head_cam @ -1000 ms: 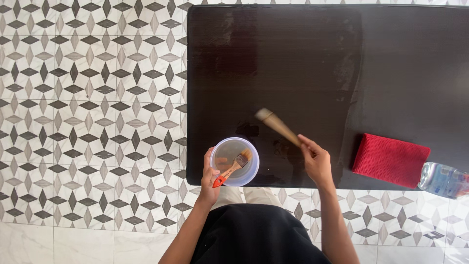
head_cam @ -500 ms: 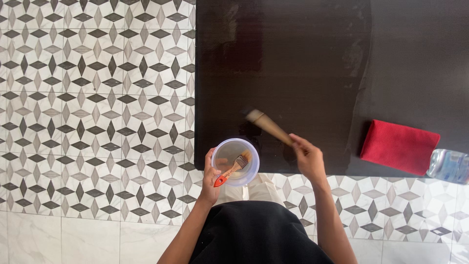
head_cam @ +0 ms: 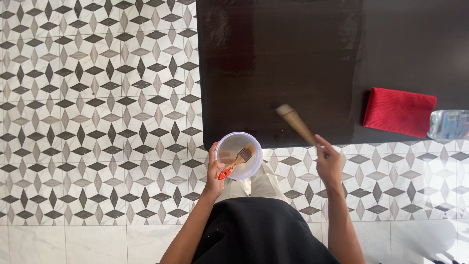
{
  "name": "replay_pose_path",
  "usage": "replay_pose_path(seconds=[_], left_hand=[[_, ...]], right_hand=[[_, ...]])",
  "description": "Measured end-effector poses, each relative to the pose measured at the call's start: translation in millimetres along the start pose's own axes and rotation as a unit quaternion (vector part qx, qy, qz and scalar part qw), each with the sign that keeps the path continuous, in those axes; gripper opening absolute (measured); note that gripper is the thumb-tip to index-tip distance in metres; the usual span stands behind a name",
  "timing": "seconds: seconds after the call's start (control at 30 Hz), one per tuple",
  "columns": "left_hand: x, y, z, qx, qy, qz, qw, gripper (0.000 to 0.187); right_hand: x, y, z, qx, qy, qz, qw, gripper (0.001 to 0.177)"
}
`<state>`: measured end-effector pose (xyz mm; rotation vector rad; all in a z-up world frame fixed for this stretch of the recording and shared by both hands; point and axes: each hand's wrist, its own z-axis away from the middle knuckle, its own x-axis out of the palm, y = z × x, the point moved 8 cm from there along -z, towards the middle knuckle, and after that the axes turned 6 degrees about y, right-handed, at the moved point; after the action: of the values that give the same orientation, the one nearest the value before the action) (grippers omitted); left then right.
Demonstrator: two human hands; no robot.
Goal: The person applies a liquid to a dark tabletop using a brush and a container, then wipes the surface with a red cloth. They spray the table with a spray bottle and continue wiping the surface with the cloth.
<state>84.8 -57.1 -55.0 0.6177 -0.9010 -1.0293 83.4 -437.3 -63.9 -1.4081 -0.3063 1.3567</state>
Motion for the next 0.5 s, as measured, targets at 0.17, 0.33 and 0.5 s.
replay_pose_path(seconds=[0.17, 0.33, 0.5], left_hand=[[-11.6, -15.5, 16.2, -0.034, 0.006, -0.004, 0.999, 0.084], [-14.5, -22.2, 27.3, -0.039, -0.011, -0.009, 0.999, 0.085], [-8.2, -23.4, 32.8, -0.036, -0.011, -0.036, 0.999, 0.086]], right_hand=[[6.8, 7.9, 24.4, 0.021, -0.061, -0.045, 0.997, 0.037], [-5.3, 22.7, 58.7, 0.071, 0.032, -0.047, 0.996, 0.035], [1.8, 35.9, 88.6, 0.012, -0.035, -0.006, 0.999, 0.037]])
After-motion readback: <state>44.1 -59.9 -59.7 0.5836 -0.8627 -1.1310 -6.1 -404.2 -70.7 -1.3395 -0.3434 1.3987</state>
